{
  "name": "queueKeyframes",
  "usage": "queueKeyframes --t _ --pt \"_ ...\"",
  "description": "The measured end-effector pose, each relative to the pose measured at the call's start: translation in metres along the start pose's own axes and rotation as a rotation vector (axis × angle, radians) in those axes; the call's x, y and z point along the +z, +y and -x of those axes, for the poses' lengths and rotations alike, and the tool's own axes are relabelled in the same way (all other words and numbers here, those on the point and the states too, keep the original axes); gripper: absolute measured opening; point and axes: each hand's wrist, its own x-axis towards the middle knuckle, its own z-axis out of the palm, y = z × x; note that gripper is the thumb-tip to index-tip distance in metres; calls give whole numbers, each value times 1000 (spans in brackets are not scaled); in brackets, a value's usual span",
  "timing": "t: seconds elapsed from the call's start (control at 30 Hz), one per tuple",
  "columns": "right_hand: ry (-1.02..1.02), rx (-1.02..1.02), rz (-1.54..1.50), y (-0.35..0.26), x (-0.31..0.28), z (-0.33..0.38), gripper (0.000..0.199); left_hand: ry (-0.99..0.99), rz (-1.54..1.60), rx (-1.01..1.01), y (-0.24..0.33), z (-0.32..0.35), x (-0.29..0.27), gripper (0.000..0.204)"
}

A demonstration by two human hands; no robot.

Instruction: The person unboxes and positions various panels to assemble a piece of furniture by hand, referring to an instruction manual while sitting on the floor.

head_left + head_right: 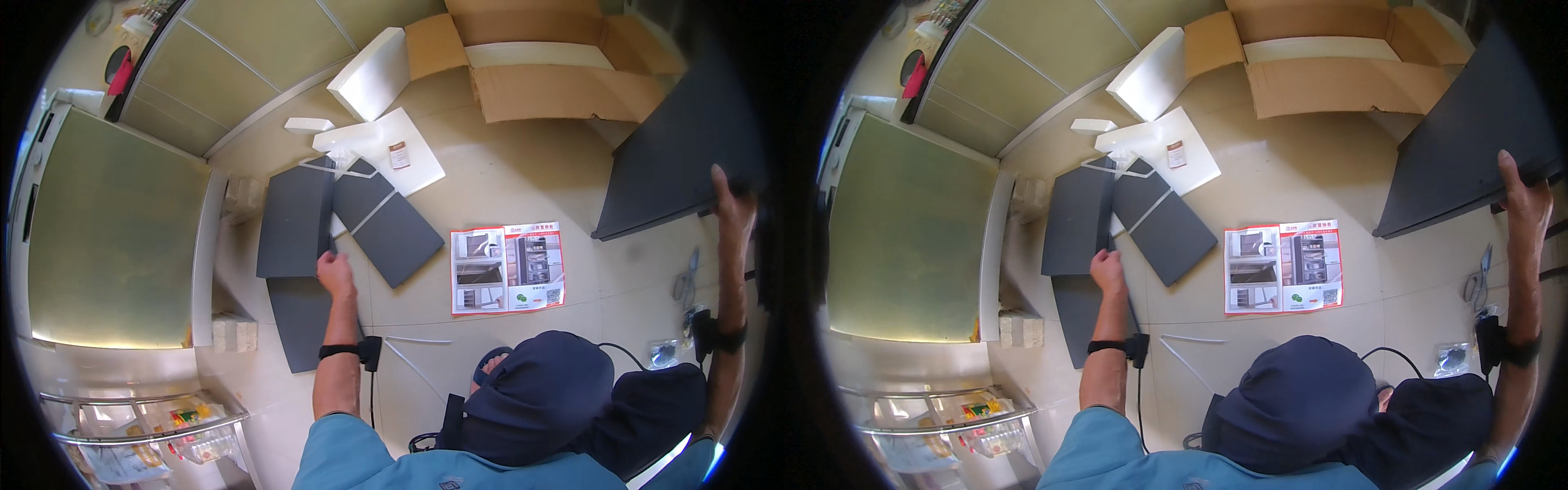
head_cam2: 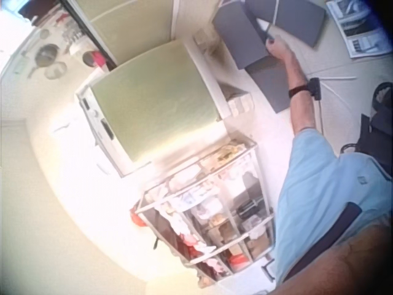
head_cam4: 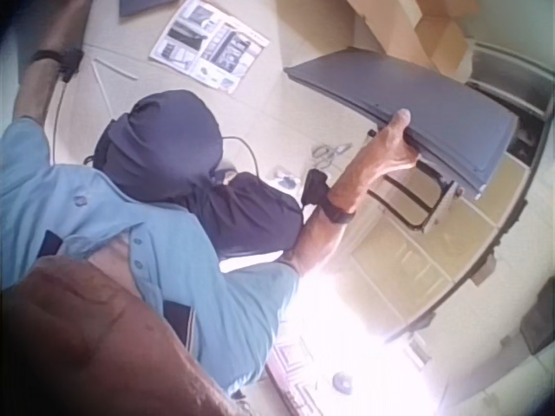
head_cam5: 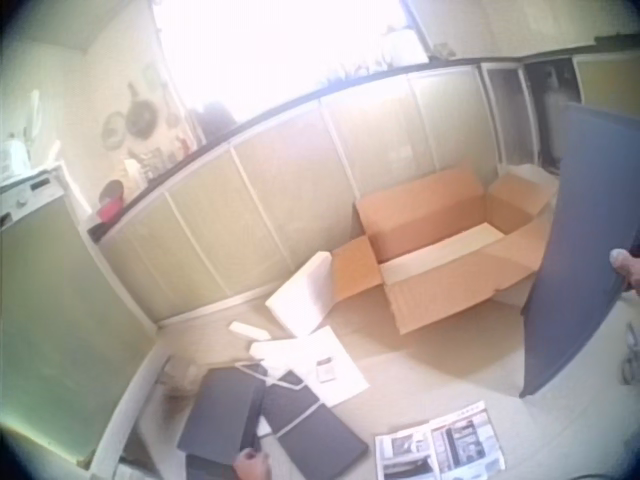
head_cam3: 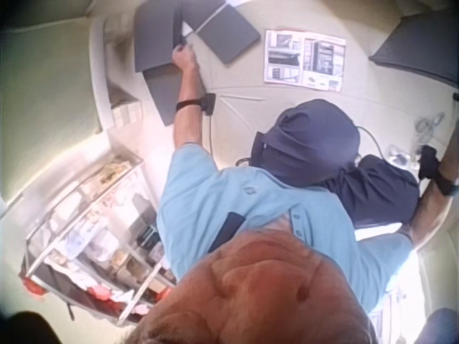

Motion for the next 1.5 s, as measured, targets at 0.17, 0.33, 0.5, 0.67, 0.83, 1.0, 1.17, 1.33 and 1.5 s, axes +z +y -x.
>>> queueKeyframes --t 0.17,0.33,0.5,0.67,0.83,1.0,1.17,1.33,1.5 --pt "9 -42 48 -12 -11 4 72 -82 -258 152 34 38 44 59" --pt "-69 31 9 -4 -21 0 89 -262 -532 -6 72 120 79 100" --pt "-34 35 20 -1 -24 -4 79 -397 -792 244 97 143 115 105" --pt "-36 -1 -60 -20 -30 4 81 -478 -869 182 100 146 112 92" --pt "-106 52 -16 -13 -30 -4 80 -493 -1033 265 89 140 109 77" --pt "36 -47 -62 -14 -19 -1 62 -469 -853 535 101 137 62 76" --pt "-91 54 56 6 -14 -13 69 -457 -538 544 122 108 -6 67" --pt "34 -11 -2 18 -8 -13 68 -354 -391 405 155 94 -61 66" --pt "-71 35 -243 -45 -23 13 52 -222 286 161 118 51 -114 73"
